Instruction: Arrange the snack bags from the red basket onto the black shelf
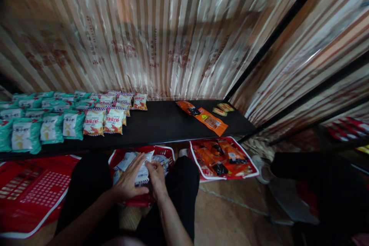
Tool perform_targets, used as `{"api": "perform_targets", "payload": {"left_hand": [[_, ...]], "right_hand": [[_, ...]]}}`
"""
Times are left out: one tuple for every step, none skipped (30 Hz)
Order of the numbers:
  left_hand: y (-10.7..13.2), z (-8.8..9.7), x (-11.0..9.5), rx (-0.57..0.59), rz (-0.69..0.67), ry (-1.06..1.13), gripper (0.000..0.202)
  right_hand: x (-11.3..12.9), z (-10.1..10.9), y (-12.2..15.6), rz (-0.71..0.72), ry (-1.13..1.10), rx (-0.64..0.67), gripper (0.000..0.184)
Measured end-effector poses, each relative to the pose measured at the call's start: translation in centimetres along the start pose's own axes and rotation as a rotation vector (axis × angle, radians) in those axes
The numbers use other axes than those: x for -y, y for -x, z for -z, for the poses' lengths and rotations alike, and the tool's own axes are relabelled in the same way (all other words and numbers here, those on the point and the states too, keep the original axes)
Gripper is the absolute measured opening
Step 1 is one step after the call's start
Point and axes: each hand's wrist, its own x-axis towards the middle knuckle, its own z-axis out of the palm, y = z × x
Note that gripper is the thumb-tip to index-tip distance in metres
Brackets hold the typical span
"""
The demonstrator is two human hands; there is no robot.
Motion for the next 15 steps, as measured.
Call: {"api": "perform_targets", "payload": {"left_hand": [[0.0, -0.1, 0.0, -0.011, 0.008, -0.004, 0.092], [0.1, -0.2, 0.1, -0.027, 0.016, -0.004, 0.086], [0.1, -0.3, 0.1, -0.043, 0.023, 0.001, 0.08], [0.1, -0.3, 0.2, -0.056, 0.028, 0.011, 0.076], [0.1, -0.4, 0.2, -0.066, 0.031, 0.027, 0.073], [0.1, -0.4, 0.3, -0.072, 0.037, 0.049, 0.07], [0.1, -0.3, 0.3, -0.074, 0.048, 0.079, 0.068], [0.2, -0.2, 0.4, -0.075, 0.063, 0.116, 0.066], [0.2, -0.1, 0.5, -0.075, 0.086, 0.162, 0.063], [0.2, 0.0, 0.5, -0.078, 0.118, 0.216, 0.061], [0.2, 0.2, 0.5, -0.083, 0.159, 0.276, 0.059], [0.2, 0.4, 0.5, -0.09, 0.203, 0.34, 0.057], [0.2, 0.6, 0.5, -0.097, 0.248, 0.406, 0.056], [0.2, 0.9, 0.5, -0.104, 0.293, 0.47, 0.054], [0.2, 1.1, 0.5, -0.106, 0.336, 0.53, 0.053]], "right_hand": [[-0.1, 0.0, -0.1, -0.005, 0.008, 0.003, 0.032], [-0.2, -0.1, -0.1, 0.0, 0.016, 0.007, 0.032], [-0.3, -0.1, -0.2, 0.007, 0.021, 0.015, 0.032], [-0.5, -0.1, -0.2, 0.017, 0.027, 0.025, 0.033], [-0.7, -0.1, -0.3, 0.029, 0.037, 0.036, 0.033], [-0.8, 0.0, -0.3, 0.046, 0.052, 0.045, 0.033], [-1.0, 0.1, -0.4, 0.067, 0.074, 0.052, 0.033], [-1.1, 0.2, -0.5, 0.09, 0.104, 0.06, 0.033], [-1.2, 0.3, -0.5, 0.117, 0.138, 0.07, 0.033], [-1.3, 0.4, -0.6, 0.147, 0.174, 0.082, 0.034], [-1.4, 0.5, -0.6, 0.182, 0.207, 0.095, 0.034], [-1.4, 0.6, -0.6, 0.221, 0.236, 0.11, 0.033], [-1.4, 0.7, -0.6, 0.261, 0.261, 0.128, 0.031], [-1.4, 0.7, -0.6, 0.299, 0.281, 0.143, 0.029], [-1.4, 0.7, -0.6, 0.332, 0.297, 0.154, 0.027]]}}
